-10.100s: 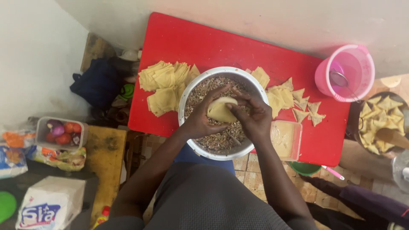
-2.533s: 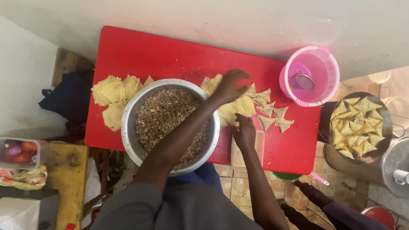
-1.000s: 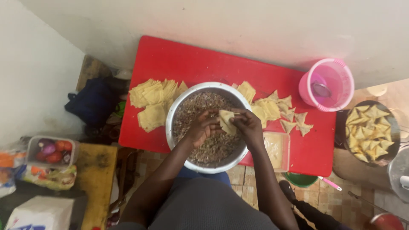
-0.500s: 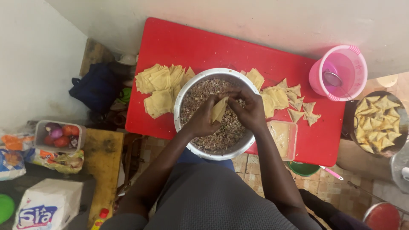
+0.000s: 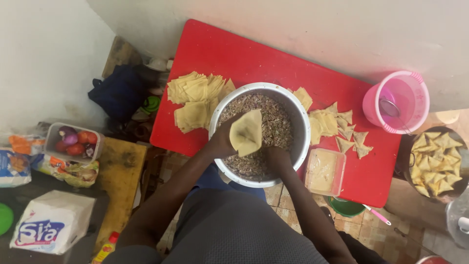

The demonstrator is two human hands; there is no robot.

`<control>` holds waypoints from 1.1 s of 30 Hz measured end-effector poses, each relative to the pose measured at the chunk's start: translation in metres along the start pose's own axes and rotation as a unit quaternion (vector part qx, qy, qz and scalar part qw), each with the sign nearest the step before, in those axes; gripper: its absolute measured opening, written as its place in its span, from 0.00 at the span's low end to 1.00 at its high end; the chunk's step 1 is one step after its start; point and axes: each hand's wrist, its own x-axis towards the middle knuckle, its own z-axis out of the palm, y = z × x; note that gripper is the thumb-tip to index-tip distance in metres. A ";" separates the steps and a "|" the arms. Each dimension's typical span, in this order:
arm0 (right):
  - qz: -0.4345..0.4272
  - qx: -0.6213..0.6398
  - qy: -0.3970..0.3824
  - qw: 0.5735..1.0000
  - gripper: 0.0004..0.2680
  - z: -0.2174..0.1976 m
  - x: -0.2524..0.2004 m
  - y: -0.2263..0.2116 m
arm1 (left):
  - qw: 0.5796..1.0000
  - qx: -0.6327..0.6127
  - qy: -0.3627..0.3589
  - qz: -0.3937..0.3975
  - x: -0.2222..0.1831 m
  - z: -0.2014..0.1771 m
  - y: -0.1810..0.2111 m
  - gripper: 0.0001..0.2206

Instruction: Filling and folding samosa wrappers with a meat and vegetable mixture

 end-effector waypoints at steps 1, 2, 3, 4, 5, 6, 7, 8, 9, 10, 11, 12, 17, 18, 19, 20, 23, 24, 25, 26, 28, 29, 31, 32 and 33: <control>-0.002 -0.001 -0.002 1.000 0.07 -0.004 0.005 0.007 | 1.000 0.001 0.003 -0.001 0.006 -0.001 0.011 0.44; 0.024 0.016 0.041 0.999 0.06 -0.007 0.009 0.013 | 1.000 -0.024 0.003 0.000 0.012 -0.003 0.021 0.41; 0.051 0.033 0.083 0.995 0.07 -0.010 0.013 0.019 | 0.999 -0.048 0.003 0.001 0.019 -0.004 0.031 0.38; 0.053 0.035 0.082 0.995 0.07 -0.024 0.014 0.015 | 0.999 -0.049 0.001 -0.002 0.021 -0.007 0.031 0.38; 0.027 0.071 0.121 0.990 0.07 -0.039 0.015 0.012 | 0.999 -0.049 0.000 0.001 0.023 -0.009 0.031 0.37; 0.002 0.106 0.162 0.981 0.08 -0.054 0.017 0.008 | 0.999 -0.050 -0.002 0.005 0.026 -0.012 0.031 0.35; 0.004 0.107 0.162 0.981 0.08 -0.039 0.022 0.011 | 0.999 -0.051 -0.004 0.004 0.024 -0.014 0.029 0.35; -0.013 0.134 0.102 0.986 0.08 -0.026 0.031 0.014 | 0.999 -0.044 -0.003 0.003 0.025 -0.017 0.028 0.35; -0.031 0.159 0.042 0.986 0.07 -0.014 0.039 0.016 | 0.999 -0.037 -0.002 0.002 0.025 -0.020 0.027 0.36; -0.034 0.158 0.046 0.986 0.07 -0.017 0.030 0.017 | 0.999 -0.034 -0.002 0.007 0.027 -0.024 0.026 0.36; -0.036 0.200 0.028 0.979 0.08 -0.019 0.022 0.017 | 1.000 -0.028 0.005 0.004 0.028 -0.029 0.024 0.35; -0.035 0.243 0.003 0.969 0.09 -0.016 0.008 0.019 | 1.000 -0.025 0.012 -0.004 0.023 -0.030 0.023 0.35; -0.010 0.336 0.014 0.942 0.10 -0.080 -0.057 0.025 | 0.999 -0.027 0.014 -0.040 0.006 -0.036 -0.055 0.42; 0.033 0.365 0.019 0.930 0.13 -0.115 -0.095 0.007 | 0.997 -0.036 0.014 -0.061 0.003 -0.034 -0.068 0.41; 0.035 0.366 0.021 0.930 0.13 -0.119 -0.104 0.012 | 0.997 -0.037 0.013 -0.061 -0.002 -0.028 -0.077 0.41; 0.013 0.450 0.075 0.890 0.11 -0.123 -0.111 0.016 | 0.997 -0.023 0.004 -0.071 -0.005 -0.025 -0.086 0.44; -0.041 0.557 0.173 0.812 0.08 -0.135 -0.131 0.009 | 0.995 -0.002 -0.026 -0.093 0.008 -0.012 -0.060 0.43; -0.071 0.581 0.214 0.782 0.06 -0.138 -0.141 0.004 | 0.993 0.002 -0.047 -0.108 0.013 -0.004 -0.042 0.39; -0.067 0.582 0.215 0.782 0.06 -0.135 -0.141 -0.002 | 0.993 0.000 -0.049 -0.109 0.020 0.006 -0.019 0.39; -0.075 0.550 0.264 0.788 0.05 -0.133 -0.139 -0.009 | 0.994 -0.006 -0.060 -0.095 0.028 0.014 0.004 0.35; -0.084 0.516 0.313 0.793 0.05 -0.138 -0.141 -0.026 | 0.994 -0.012 -0.069 -0.080 0.035 0.025 0.021 0.32; -0.071 0.525 0.338 0.778 0.03 -0.145 -0.146 -0.037 | 0.993 -0.048 -0.065 -0.083 0.034 0.027 0.016 0.30; -0.059 0.535 0.357 0.763 0.03 -0.146 -0.135 -0.036 | 0.991 -0.084 -0.055 -0.091 0.030 0.021 0.003 0.29; -0.050 0.476 0.385 0.789 0.03 -0.139 -0.121 -0.024 | 0.991 -0.079 -0.064 -0.088 0.025 0.014 -0.003 0.29; -0.042 0.414 0.410 0.812 0.04 -0.132 -0.108 -0.012 | 0.991 -0.074 -0.073 -0.086 0.021 0.007 -0.009 0.29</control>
